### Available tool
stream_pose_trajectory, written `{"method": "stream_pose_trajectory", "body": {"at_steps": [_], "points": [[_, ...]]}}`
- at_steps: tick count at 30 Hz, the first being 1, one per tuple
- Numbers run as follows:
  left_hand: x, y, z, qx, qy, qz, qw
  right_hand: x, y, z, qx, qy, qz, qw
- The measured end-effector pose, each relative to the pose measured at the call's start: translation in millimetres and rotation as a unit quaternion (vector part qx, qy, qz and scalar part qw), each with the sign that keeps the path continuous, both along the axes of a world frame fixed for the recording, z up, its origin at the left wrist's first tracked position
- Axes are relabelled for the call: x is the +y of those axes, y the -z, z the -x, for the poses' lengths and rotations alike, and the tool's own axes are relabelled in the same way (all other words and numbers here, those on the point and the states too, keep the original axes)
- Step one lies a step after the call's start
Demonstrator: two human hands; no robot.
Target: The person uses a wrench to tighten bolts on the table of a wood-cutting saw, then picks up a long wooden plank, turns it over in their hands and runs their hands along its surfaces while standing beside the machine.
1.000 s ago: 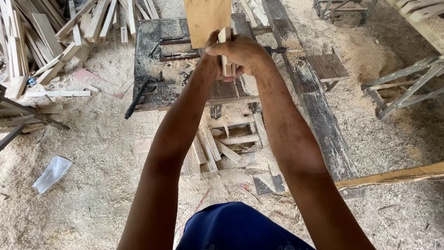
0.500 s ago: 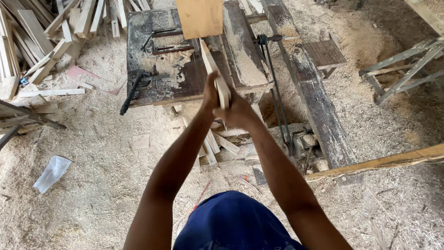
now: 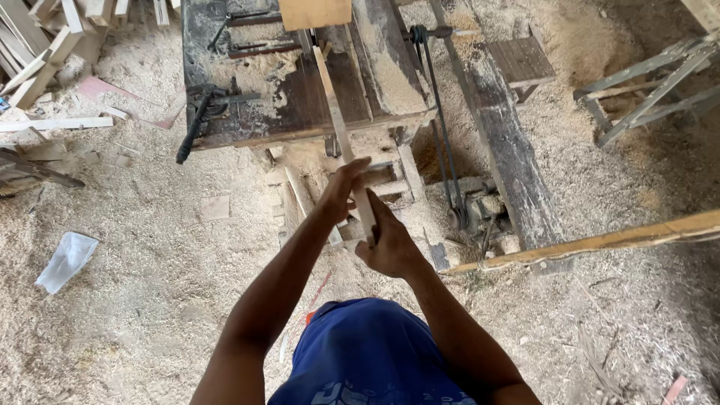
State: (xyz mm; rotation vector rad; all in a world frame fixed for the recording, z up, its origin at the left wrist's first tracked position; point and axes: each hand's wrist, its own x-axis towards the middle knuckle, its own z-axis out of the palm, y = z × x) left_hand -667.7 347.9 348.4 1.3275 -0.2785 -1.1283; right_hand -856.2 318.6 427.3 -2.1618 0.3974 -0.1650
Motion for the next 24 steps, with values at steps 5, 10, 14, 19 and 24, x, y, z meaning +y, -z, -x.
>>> {"method": "stream_pose_trajectory", "body": {"at_steps": [5,10,14,19,24], "points": [[35.9,34.6,-4.4,0.138,-0.027,0.056,0.989,-10.1,15.9,15.6,0.030,-0.054,-0.001,0.998],[66.4,84.8,30.3,0.267,-0.095,0.036,0.958,-43.1,81.1,2.8,0.146,0.126,-0.120,0.974],[72.3,106.2,46.7,0.220,-0.127,-0.009,0.967,-32.9,151.9,-12.9,0.288,0.095,-0.197,0.932],[79.9,111.4,56.2,0.032,-0.142,-0.104,0.984,0.0,208.8,-2.1,0.181,0.174,-0.375,0.892],[80.2,112.0,78.8,-0.129,-0.102,-0.251,0.954,7.3,217.8,7.9,0.188,0.180,0.102,0.960]]}}
